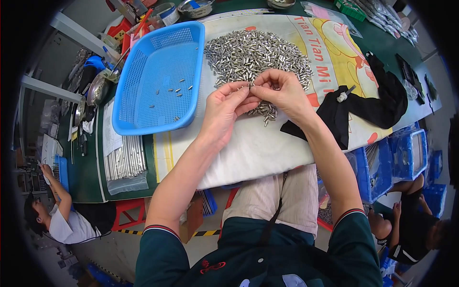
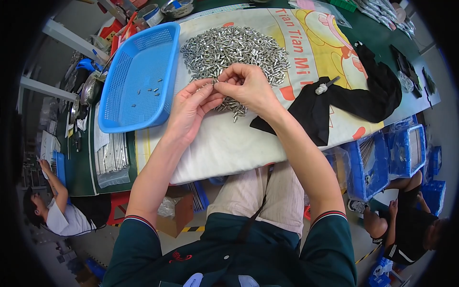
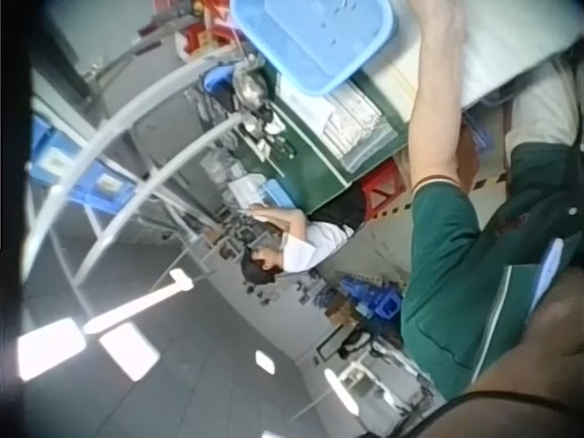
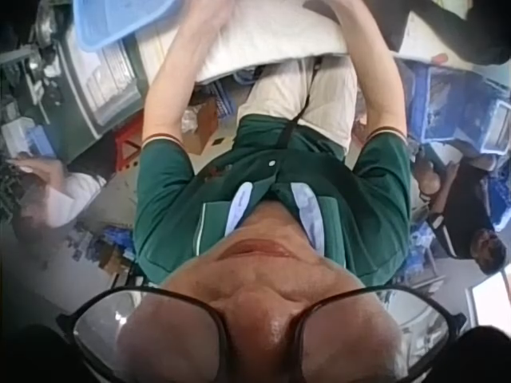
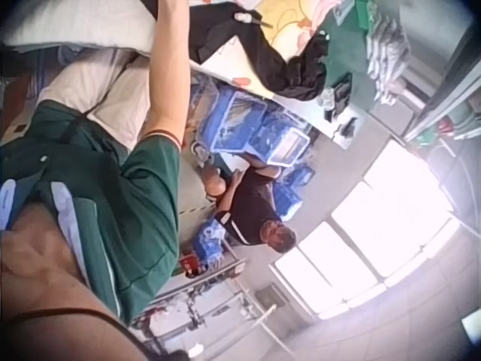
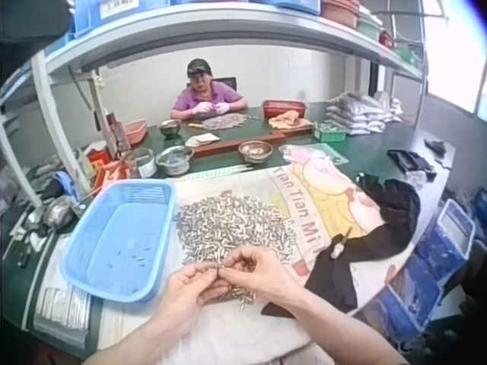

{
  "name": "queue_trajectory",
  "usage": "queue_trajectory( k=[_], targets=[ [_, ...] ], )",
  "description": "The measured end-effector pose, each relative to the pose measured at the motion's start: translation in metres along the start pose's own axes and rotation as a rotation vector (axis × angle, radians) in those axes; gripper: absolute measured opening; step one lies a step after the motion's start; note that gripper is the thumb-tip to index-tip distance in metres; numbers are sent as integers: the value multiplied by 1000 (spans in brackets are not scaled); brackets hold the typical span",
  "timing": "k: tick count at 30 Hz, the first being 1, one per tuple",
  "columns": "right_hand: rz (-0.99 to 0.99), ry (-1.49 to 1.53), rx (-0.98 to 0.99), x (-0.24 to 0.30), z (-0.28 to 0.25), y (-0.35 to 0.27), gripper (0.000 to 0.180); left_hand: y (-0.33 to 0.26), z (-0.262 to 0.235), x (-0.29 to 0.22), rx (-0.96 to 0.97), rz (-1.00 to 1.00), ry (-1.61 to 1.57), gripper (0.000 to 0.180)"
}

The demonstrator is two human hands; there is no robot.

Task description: Manually attaching small metal clips to a strip of black fabric at a manufacturing workbench.

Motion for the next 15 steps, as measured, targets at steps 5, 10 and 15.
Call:
queue_trajectory(
  k=[5, 10, 15],
  targets=[
    [35, -54, -28, 0, -1, -1, 17, -1, 0, 0, 42, -104, -58, 21],
    [28, -52, -52, -4, -4, 1, 18, 0, -1, 4, 46, -195, -135, 24],
    [65, -85, -20, -2, -4, -1, 16, -1, -1, 7, 56, -243, -218, 23]
  ],
)
Point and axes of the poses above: each hand's wrist, its own y-axis towards the middle knuckle, its own z-axis out of the palm, x = y × z, the point moved 5 cm from there along y, towards the middle knuckle, and after that the axes turned 2 degrees about y, right-handed, at the moved point
